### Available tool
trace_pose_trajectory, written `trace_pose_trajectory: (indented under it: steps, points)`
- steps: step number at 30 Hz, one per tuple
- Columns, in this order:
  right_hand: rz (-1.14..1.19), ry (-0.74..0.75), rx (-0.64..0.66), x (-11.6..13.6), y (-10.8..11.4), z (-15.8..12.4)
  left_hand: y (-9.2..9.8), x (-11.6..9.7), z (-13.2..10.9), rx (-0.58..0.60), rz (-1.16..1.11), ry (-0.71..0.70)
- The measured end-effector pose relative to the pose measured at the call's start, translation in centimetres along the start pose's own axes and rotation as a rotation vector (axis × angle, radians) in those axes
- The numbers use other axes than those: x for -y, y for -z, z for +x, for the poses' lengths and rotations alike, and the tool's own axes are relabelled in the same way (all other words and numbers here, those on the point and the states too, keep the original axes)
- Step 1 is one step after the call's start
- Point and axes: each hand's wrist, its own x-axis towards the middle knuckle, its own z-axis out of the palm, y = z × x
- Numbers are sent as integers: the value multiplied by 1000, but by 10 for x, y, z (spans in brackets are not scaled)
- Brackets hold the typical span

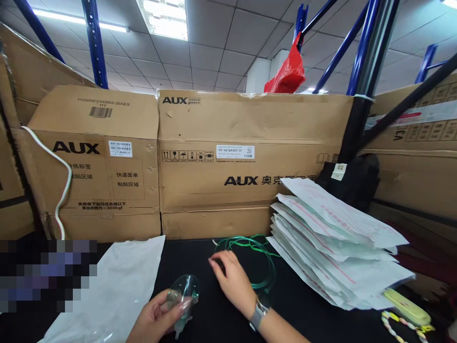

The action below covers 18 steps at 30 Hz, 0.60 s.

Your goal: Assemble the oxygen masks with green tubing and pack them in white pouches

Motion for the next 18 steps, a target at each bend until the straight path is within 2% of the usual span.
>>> trace_pose_trajectory:
  steps: [5,9,13,18]
  points:
    - [-219,-103,-45,-32,-21,54,-6,1,-4,-61,39,-54]
    - [-326,-197,-17,-43,-41,77,-7,3,-2,-76,32,-47]
    - [-357,-190,-2,-32,-46,69,-9,6,-1,-109,69,-69]
    - [-319,-58,-41,-1,-25,24,-8,7,0,-147,184,-177]
